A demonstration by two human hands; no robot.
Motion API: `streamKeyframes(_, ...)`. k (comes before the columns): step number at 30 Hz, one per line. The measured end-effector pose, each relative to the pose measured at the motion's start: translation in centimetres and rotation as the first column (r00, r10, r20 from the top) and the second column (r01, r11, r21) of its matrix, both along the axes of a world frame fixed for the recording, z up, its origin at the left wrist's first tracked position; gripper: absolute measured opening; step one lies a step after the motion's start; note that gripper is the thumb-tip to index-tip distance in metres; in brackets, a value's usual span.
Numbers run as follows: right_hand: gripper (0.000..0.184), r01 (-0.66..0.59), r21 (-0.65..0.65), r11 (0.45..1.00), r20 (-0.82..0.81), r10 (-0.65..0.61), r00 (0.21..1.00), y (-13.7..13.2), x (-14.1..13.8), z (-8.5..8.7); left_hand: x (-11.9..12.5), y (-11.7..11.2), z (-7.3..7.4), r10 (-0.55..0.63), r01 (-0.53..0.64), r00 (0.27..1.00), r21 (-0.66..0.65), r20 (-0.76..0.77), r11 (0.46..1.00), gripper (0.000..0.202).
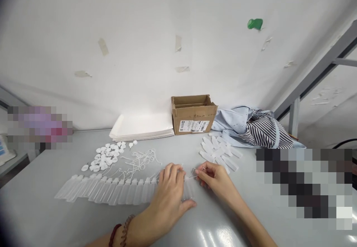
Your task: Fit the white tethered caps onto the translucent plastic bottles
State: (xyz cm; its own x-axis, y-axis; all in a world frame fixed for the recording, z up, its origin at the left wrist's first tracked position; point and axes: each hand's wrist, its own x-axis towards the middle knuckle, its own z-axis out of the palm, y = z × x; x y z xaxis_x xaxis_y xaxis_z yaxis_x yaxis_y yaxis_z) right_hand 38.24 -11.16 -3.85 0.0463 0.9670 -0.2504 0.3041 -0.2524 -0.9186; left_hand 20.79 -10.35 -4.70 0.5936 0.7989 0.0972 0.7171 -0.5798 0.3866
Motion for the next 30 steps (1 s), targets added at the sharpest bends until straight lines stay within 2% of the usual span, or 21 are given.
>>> streamKeyframes(8,0.025,-0.01,0.032,0.999,0.059,0.008,0.998,0.1,-0.2,-0.3,-0.1,-0.2,0.2,-0.054,0.054,0.998,-0.033,0.014,0.998,0.054)
streamKeyframes(13,0.038,0.03,0.069,0.997,0.285,-0.048,0.957,-0.1,0.4,-0.6,0.0,-0.3,0.5,-0.063,0.063,0.998,-0.036,-0.003,0.997,0.051)
streamKeyframes(16,0.047,0.078,0.029,0.997,0.39,-0.083,0.917,-0.3,0.8,-0.2,0.3,-0.6,0.8,-0.054,0.053,0.998,-0.048,-0.011,0.997,0.059)
streamKeyframes(20,0.054,0.093,-0.003,0.996,0.463,-0.081,0.883,-0.8,1.1,0.5,-0.1,-0.4,1.3,-0.048,0.047,0.999,-0.105,-0.011,0.993,0.085)
streamKeyframes(22,0.054,0.069,-0.021,0.997,0.519,-0.048,0.854,-0.9,1.2,1.0,-1.3,0.8,1.8,-0.03,0.032,0.999,-0.122,0.019,0.992,0.086)
streamKeyframes(24,0.053,0.058,-0.022,0.998,0.577,-0.035,0.816,-0.9,1.6,1.8,-3.3,2.9,2.3,0.054,-0.051,0.998,-0.096,0.026,0.994,0.062)
streamKeyframes(26,0.049,0.038,0.026,0.999,0.621,-0.046,0.782,-0.4,2.2,2.6,-5.6,5.7,2.7,0.109,-0.11,0.992,-0.012,-0.057,0.994,0.036)
streamKeyframes(28,0.039,-0.014,0.117,0.993,0.66,-0.067,0.748,0.4,2.9,3.2,-7.7,8.4,2.9,0.107,-0.106,0.99,0.013,-0.093,0.994,0.028)
streamKeyframes(30,0.025,-0.086,0.2,0.976,0.705,-0.083,0.705,1.5,3.5,3.5,-8.9,10.5,2.9,0.054,-0.053,0.99,0.01,-0.131,0.999,0.024)
